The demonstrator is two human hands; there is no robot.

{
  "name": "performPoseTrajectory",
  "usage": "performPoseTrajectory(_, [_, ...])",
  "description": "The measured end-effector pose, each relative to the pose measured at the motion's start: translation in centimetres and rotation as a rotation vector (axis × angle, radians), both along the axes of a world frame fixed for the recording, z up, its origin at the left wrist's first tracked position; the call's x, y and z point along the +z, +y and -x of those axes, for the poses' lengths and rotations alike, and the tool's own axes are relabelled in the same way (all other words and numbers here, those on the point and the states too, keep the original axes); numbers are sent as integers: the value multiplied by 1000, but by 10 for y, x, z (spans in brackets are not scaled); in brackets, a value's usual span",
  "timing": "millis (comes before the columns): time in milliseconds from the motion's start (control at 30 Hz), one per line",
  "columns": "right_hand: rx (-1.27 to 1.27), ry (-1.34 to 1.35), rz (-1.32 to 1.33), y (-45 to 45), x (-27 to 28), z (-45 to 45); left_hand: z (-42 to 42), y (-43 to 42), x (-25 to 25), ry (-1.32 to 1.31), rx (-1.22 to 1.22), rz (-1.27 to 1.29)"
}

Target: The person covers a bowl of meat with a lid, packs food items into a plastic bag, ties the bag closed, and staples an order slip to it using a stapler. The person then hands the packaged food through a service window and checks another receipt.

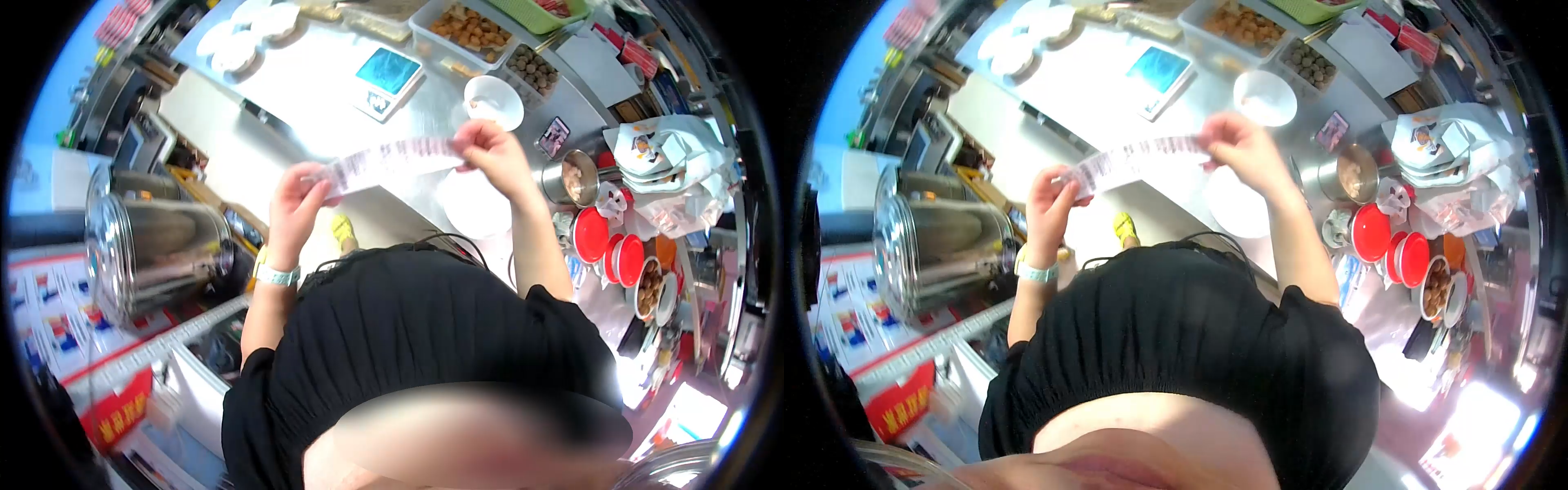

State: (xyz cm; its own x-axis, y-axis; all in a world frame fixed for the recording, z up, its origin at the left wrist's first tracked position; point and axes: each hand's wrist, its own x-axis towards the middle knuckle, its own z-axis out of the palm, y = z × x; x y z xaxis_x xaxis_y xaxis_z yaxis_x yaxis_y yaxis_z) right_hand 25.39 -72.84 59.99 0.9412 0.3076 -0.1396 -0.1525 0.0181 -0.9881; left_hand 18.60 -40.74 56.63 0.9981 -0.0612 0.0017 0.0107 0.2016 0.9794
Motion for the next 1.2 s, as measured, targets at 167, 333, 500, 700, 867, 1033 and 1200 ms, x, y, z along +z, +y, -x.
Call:
performPoseTrajectory(167, [121,99,-12,51,-13,9,-59,104,-8,-177,-434,-299])
performPoseTrajectory(333, [96,69,16,92,-29,0,-135,155,-32,326,-784,-133])
performPoseTrajectory(500, [57,-321,483,134,-4,-12,-169,88,9,-45,-846,-502])
performPoseTrajectory(700, [21,-347,531,132,5,-23,-174,39,15,-476,-900,-1074])
performPoseTrajectory(867, [-26,-228,563,88,16,-27,-213,73,-7,-462,-791,-1036])
performPoseTrajectory(1033, [-156,-326,527,58,22,-65,-258,66,-6,-723,-432,-1087])
performPoseTrajectory(1200, [-156,-445,652,68,32,-111,-250,8,29,-587,-665,-1144])
